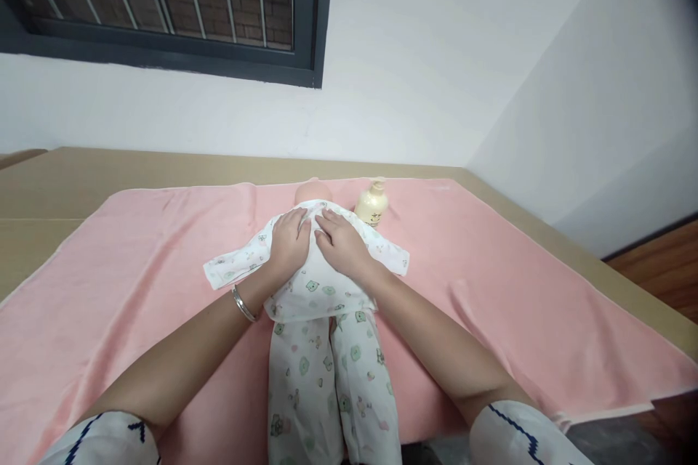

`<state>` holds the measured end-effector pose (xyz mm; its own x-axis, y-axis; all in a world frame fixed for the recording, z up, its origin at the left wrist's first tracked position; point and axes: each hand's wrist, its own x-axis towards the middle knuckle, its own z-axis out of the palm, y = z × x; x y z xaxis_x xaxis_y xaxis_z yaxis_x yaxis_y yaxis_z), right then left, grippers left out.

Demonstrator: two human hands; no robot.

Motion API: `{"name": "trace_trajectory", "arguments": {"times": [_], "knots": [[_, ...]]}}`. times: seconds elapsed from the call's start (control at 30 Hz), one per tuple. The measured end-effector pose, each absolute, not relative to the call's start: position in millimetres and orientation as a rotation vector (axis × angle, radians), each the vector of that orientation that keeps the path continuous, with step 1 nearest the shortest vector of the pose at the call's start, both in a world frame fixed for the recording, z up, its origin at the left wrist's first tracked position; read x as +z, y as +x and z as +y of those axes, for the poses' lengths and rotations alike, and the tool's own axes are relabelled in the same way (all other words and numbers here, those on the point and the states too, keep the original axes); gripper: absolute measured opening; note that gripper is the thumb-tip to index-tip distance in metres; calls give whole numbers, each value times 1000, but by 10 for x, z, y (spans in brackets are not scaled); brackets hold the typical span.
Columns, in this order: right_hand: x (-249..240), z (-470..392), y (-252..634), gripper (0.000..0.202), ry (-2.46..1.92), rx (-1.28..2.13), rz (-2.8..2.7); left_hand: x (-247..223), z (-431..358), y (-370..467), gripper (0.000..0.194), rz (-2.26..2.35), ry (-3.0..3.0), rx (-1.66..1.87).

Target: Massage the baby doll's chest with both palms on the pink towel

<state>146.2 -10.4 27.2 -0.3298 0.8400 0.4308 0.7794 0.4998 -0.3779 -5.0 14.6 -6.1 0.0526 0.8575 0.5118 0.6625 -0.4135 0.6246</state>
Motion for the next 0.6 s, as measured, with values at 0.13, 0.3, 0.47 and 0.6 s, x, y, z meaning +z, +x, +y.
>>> {"name": "trace_trajectory", "arguments": {"times": [0.13,0.3,0.47,0.6], "knots": [[318,-109,1492,45,-1315,87,-2012,-85,131,-40,41,1542,2087,1349],[311,-113,1474,45,-1338,132,-2194,6,72,-13,41,1454,2016,1452],[349,-150,1457,42,-1318,56,-2133,261,-22,-6,39,1299,1760,1547],[342,-202,1437,36,-1246,-11,-2260,509,85,29,33,1198,1475,1553]]}}
